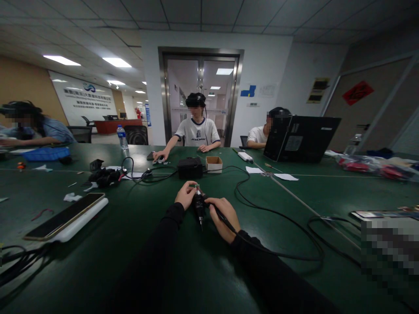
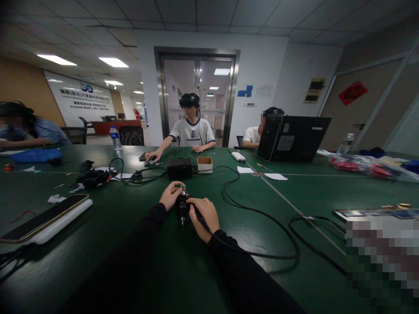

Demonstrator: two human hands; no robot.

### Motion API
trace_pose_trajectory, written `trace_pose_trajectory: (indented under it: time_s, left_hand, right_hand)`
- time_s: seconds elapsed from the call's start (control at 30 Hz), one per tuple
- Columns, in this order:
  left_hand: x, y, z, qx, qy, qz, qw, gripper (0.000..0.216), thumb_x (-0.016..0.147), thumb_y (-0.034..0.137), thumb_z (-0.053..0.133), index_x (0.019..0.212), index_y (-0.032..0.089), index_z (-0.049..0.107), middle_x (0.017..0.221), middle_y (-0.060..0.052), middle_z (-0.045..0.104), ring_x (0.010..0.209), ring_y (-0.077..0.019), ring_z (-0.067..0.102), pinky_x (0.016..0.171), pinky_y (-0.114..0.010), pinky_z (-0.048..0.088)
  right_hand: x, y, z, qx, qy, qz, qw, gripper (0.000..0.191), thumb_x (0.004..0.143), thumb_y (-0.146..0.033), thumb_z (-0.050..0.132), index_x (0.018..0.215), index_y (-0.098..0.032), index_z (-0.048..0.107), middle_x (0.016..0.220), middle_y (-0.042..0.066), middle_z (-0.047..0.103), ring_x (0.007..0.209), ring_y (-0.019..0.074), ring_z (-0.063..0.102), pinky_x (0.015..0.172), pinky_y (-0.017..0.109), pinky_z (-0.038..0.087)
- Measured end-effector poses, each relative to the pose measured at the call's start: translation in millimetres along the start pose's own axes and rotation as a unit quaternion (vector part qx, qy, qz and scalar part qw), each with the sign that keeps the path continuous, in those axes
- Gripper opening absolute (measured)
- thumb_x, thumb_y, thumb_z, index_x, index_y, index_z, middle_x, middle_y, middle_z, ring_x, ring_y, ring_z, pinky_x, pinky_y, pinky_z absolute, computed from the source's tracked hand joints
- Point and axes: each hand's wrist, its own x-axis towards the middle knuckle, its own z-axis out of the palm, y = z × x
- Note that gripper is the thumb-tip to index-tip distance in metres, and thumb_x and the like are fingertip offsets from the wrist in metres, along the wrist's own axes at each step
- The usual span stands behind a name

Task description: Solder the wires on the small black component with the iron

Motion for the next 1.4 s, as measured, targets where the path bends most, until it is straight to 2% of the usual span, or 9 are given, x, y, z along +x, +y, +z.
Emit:
trace_pose_trajectory:
  time_s: [0.4,0.67,0.97,1.4]
  left_hand:
    - [-5,12,3,0.003,0.022,-0.003,1.000,0.024,0.073,0.025,0.064,0.096,0.019,0.059,0.080,-0.003,0.072,0.077,-0.0169,0.068,0.081,-0.031,0.051]
    - [-2,7,1,-0.002,0.017,-0.007,1.000,0.025,0.072,0.020,0.060,0.097,0.020,0.058,0.081,-0.002,0.072,0.079,-0.0166,0.068,0.082,-0.031,0.049]
    - [-2,9,2,-0.002,0.018,-0.008,1.000,0.025,0.072,0.023,0.061,0.097,0.019,0.059,0.079,-0.002,0.071,0.077,-0.0172,0.068,0.081,-0.032,0.050]
    - [-3,13,3,-0.004,0.022,-0.015,1.000,0.024,0.071,0.022,0.062,0.095,0.019,0.059,0.080,-0.003,0.072,0.078,-0.0172,0.068,0.083,-0.032,0.050]
  right_hand:
    - [0,1,1,-0.003,0.008,0.009,1.000,0.023,0.089,-0.019,0.048,0.100,-0.026,0.066,0.096,0.001,0.070,0.087,0.0190,0.058,0.081,0.033,0.046]
    - [0,1,0,-0.005,0.013,0.010,1.000,0.023,0.089,-0.018,0.048,0.099,-0.026,0.067,0.095,0.002,0.071,0.086,0.0191,0.059,0.080,0.033,0.046]
    - [0,0,-1,-0.007,0.001,0.003,1.000,0.022,0.088,-0.019,0.048,0.099,-0.026,0.066,0.094,0.002,0.071,0.086,0.0190,0.059,0.079,0.033,0.046]
    - [0,0,-2,-0.018,0.027,0.010,0.999,0.022,0.088,-0.019,0.047,0.097,-0.026,0.066,0.094,0.002,0.071,0.084,0.0189,0.059,0.079,0.033,0.045]
